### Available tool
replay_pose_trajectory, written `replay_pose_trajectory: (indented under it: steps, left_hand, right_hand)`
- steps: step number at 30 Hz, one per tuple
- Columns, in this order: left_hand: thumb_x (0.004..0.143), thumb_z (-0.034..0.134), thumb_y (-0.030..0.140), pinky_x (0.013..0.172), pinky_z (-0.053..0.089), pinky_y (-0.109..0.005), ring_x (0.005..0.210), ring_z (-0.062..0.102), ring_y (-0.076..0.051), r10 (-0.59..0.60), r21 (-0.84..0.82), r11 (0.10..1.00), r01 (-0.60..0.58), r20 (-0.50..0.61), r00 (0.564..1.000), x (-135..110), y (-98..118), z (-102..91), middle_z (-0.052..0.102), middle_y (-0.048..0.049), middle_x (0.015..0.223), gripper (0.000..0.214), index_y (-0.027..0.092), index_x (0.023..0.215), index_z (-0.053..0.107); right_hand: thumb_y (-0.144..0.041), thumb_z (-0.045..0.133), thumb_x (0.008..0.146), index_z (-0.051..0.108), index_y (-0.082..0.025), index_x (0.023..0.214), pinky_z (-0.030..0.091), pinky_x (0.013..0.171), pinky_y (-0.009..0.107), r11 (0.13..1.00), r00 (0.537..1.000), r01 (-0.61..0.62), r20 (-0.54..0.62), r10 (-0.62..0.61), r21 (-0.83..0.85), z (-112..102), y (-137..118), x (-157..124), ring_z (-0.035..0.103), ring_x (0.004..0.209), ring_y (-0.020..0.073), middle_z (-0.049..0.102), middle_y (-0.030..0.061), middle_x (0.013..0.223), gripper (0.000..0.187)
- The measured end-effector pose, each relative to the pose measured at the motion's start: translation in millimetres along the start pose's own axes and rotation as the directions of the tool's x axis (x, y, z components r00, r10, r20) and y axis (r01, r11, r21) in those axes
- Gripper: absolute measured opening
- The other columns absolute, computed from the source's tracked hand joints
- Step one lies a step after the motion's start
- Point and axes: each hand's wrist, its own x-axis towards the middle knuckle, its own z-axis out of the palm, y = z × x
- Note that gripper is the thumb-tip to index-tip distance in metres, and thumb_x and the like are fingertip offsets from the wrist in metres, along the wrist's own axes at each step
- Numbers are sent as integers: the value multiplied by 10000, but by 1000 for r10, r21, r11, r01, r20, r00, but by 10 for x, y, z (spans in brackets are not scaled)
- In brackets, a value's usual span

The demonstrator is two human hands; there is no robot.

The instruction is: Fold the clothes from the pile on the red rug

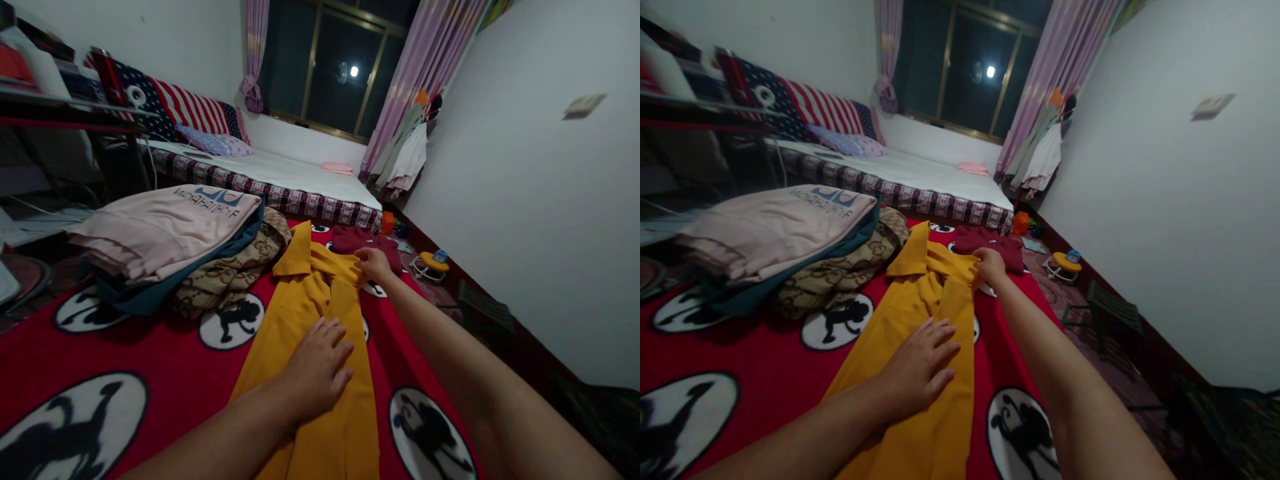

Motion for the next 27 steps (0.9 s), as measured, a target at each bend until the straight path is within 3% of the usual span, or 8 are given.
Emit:
replay_pose_trajectory:
  steps: [7,12,18,22,25,27]
  left_hand:
    - [842,583,343,1155,230,-522,1334,385,-298,-5,-6,1000,5,-2,1000,-9,-11,15,519,-88,1363,365,231,1190,595]
    - [844,580,343,1159,225,-513,1332,387,-296,-12,-11,1000,13,5,1000,-7,1,-2,522,-86,1358,348,224,1170,604]
    - [844,578,337,1159,225,-516,1331,389,-296,-11,-12,1000,11,2,1000,-1,8,-1,517,-90,1364,345,222,1169,601]
    - [848,573,336,1161,221,-513,1333,387,-299,-14,-9,1000,14,6,1000,5,5,3,513,-89,1370,346,222,1174,597]
    - [842,583,335,1160,221,-516,1336,385,-302,-10,-10,1000,10,16,1000,5,6,-5,513,-91,1370,348,222,1170,600]
    - [842,585,333,1159,222,-513,1337,383,-299,-16,-6,1000,16,17,1000,1,11,-12,515,-90,1368,351,222,1175,600]
  right_hand:
    - [-169,626,769,695,-175,1064,435,877,287,984,992,44,121,-23,-172,305,-198,69,610,1038,227,686,107,1126,304]
    - [-173,609,772,716,-148,921,431,791,269,980,988,33,152,-3,-195,347,-237,95,630,920,223,709,120,975,186]
    - [-228,487,865,675,-135,1002,403,859,261,989,991,127,56,-123,-79,376,-406,76,578,1001,200,653,119,1112,251]
    - [-167,542,814,696,-156,950,431,827,207,981,977,190,89,-193,42,510,-460,3,604,903,137,698,32,1005,205]
    - [-129,516,800,695,-197,1021,459,783,186,979,982,175,58,-181,102,525,-390,-34,630,835,104,714,-18,978,293]
    - [-108,450,803,663,-208,1111,473,780,192,987,993,118,-33,-115,106,448,-284,-34,643,841,100,708,-11,1034,387]
